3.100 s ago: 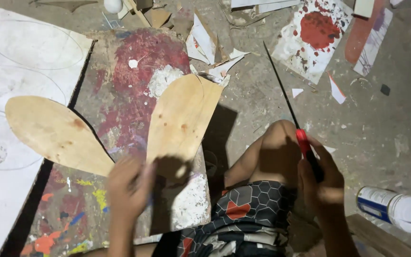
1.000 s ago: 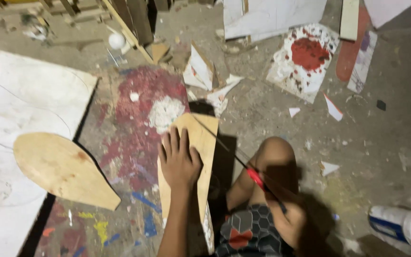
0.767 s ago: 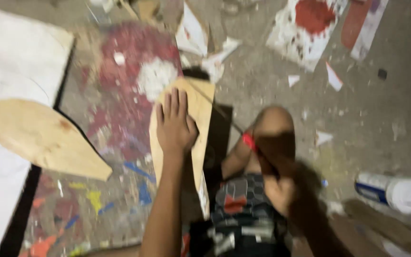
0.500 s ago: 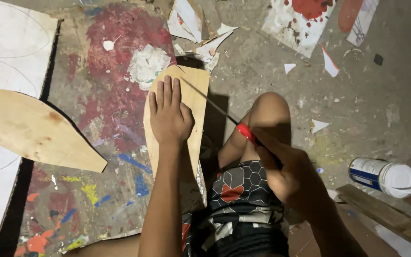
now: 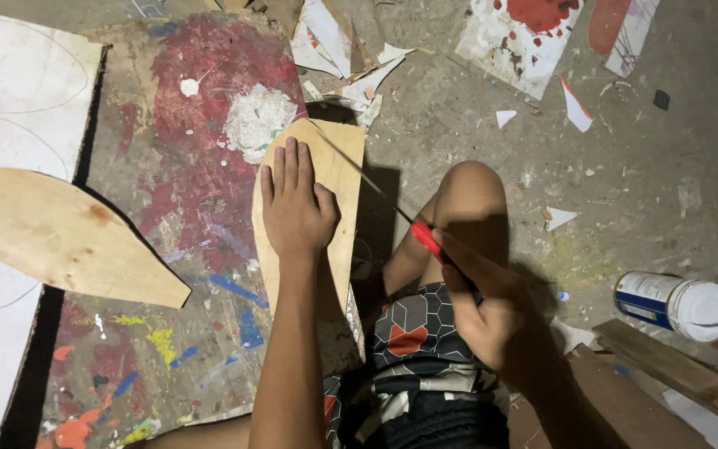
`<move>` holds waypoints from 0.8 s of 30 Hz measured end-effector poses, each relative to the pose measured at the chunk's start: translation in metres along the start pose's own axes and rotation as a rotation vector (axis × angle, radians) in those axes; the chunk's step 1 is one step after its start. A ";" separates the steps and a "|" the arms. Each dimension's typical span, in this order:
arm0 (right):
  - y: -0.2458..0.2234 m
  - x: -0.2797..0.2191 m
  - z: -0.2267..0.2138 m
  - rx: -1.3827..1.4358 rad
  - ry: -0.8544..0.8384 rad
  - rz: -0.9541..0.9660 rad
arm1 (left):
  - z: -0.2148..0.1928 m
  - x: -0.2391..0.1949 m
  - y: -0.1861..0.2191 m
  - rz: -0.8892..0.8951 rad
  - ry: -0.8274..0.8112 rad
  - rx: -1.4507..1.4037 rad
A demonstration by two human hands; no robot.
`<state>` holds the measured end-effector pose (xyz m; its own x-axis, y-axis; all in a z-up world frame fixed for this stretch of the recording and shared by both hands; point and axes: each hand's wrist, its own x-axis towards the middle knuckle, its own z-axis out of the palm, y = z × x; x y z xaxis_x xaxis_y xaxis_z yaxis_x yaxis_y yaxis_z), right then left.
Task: Sawing a curved shape out of a thin plywood sheet using a hand saw
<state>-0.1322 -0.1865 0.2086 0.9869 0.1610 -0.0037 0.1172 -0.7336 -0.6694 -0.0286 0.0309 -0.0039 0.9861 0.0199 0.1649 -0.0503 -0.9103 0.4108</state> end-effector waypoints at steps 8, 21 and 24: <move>-0.002 0.009 -0.004 -0.181 -0.112 0.281 | 0.000 0.002 0.000 -0.004 -0.001 0.002; -0.024 0.026 -0.013 0.005 -0.147 0.127 | 0.005 0.000 -0.001 0.016 0.056 0.009; -0.032 0.031 -0.016 -0.009 -0.181 0.160 | 0.005 -0.001 -0.001 0.007 0.025 0.008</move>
<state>-0.1031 -0.1688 0.2413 0.9573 0.1575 -0.2423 -0.0368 -0.7651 -0.6429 -0.0286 0.0300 -0.0089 0.9816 0.0237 0.1897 -0.0558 -0.9137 0.4026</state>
